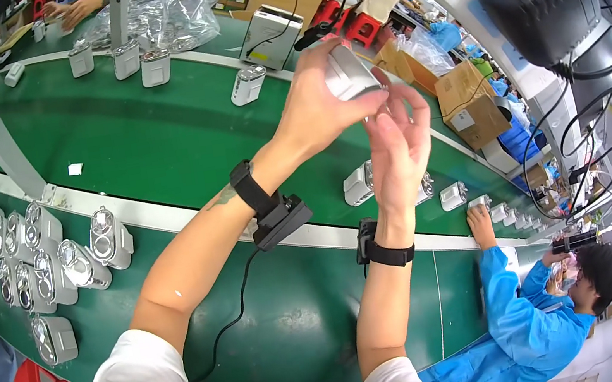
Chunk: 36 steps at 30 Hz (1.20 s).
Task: The person picks up a white device from the conveyor belt, turns it over, and presses a small metal component into its base. They repeat this process for several devices, placing each completed unit back onto the belt.
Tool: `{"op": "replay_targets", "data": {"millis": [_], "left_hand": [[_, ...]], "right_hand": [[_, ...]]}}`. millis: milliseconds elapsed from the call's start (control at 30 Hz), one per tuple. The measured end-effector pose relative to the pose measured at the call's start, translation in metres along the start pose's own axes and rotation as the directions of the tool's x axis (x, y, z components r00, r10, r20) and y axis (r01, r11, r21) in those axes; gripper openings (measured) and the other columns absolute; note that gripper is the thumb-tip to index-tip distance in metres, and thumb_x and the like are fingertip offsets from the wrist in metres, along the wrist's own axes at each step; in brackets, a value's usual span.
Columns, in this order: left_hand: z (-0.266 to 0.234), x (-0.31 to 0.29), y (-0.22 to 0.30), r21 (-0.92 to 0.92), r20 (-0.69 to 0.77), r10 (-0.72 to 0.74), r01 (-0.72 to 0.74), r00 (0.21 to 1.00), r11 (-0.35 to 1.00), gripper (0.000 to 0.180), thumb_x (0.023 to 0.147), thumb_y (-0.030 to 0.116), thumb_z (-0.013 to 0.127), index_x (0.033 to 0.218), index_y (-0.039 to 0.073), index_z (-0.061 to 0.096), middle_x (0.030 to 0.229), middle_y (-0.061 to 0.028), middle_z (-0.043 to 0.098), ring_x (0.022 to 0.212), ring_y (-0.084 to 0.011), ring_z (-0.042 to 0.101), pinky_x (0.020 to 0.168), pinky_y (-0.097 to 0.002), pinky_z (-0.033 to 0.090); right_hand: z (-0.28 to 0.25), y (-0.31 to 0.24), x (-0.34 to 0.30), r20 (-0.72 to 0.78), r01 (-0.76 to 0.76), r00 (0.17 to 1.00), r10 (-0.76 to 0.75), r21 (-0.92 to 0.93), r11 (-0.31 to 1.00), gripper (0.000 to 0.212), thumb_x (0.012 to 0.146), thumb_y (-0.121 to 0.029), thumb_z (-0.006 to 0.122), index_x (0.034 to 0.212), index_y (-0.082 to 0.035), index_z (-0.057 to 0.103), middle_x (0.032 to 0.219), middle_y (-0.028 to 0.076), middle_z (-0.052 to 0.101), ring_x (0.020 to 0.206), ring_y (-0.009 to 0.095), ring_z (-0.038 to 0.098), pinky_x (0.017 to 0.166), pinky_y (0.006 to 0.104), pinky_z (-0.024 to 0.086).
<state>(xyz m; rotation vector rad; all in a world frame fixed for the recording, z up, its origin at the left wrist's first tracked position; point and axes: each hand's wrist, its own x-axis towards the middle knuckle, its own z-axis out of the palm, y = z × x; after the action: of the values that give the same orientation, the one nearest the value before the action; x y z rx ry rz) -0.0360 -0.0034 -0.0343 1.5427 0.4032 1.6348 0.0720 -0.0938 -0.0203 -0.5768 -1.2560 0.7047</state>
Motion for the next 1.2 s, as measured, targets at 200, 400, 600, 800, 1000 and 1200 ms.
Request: {"op": "replay_targets", "data": {"millis": [200,400,600,800,1000,1200], "left_hand": [[0.0,0.003,0.01,0.305,0.021,0.403,-0.39,0.915,0.869,0.09,0.064,0.026,0.089,0.139,0.0,0.046,0.124,-0.017,0.053,0.111,-0.0293,0.055,0.095,-0.0391,0.047],[0.006,0.006,0.02,0.375,0.053,0.484,-0.467,0.873,0.801,0.081,0.06,0.026,0.085,0.131,0.003,0.053,0.119,-0.0174,0.055,0.111,-0.0389,0.052,0.092,-0.0452,0.049],[0.008,0.01,0.028,0.434,0.091,0.56,-0.539,0.824,0.722,0.075,0.058,0.023,0.082,0.126,0.004,0.057,0.116,-0.016,0.056,0.108,-0.0382,0.053,0.087,-0.0454,0.051],[0.006,0.008,0.032,0.48,0.096,0.567,-0.537,0.818,0.694,0.075,0.058,0.024,0.082,0.126,0.005,0.057,0.115,-0.0147,0.057,0.103,-0.0374,0.054,0.083,-0.045,0.052],[0.005,0.013,0.024,0.574,0.111,0.5,-0.466,0.859,0.674,0.077,0.061,0.03,0.084,0.126,0.0,0.056,0.115,-0.0159,0.057,0.102,-0.0366,0.056,0.084,-0.0447,0.053],[0.011,0.011,0.003,-0.071,0.287,-0.54,0.579,0.792,0.812,0.08,0.078,0.042,0.081,0.131,-0.008,0.049,0.119,-0.0201,0.058,0.109,-0.032,0.058,0.092,-0.0419,0.05]], "right_hand": [[0.005,-0.002,0.001,0.016,0.072,0.997,-0.07,-0.187,0.98,0.061,0.093,-0.012,0.063,0.147,0.004,0.041,0.145,0.02,0.049,0.123,0.018,0.052,0.105,0.031,0.04],[0.006,-0.015,0.001,-0.019,0.022,0.999,-0.027,-0.21,0.977,0.062,0.09,-0.008,0.062,0.147,0.005,0.041,0.136,0.016,0.055,0.112,0.014,0.057,0.099,0.0288,0.044],[0.005,-0.023,0.001,-0.072,-0.071,0.996,0.058,-0.197,0.978,0.06,0.087,-0.001,0.058,0.146,0.004,0.045,0.114,0.005,0.064,0.09,0.006,0.056,0.085,0.0225,0.046],[0.009,-0.023,0.002,-0.086,-0.072,0.995,0.054,-0.213,0.974,0.059,0.088,0.001,0.057,0.145,0.003,0.046,0.106,0.001,0.063,0.083,0.003,0.051,0.08,0.0199,0.045],[0.003,-0.014,0.007,-0.11,-0.09,0.991,0.072,-0.169,0.981,0.067,0.088,-0.004,0.063,0.149,0.002,0.037,0.11,0.008,0.065,0.089,0.009,0.058,0.084,0.0244,0.048],[-0.012,0.011,0.01,-0.007,0.018,0.999,-0.033,-0.734,0.679,0.073,0.08,-0.01,0.073,0.144,-0.001,0.039,0.091,0.006,0.063,0.082,0.015,0.061,0.078,0.0301,0.05]]}}
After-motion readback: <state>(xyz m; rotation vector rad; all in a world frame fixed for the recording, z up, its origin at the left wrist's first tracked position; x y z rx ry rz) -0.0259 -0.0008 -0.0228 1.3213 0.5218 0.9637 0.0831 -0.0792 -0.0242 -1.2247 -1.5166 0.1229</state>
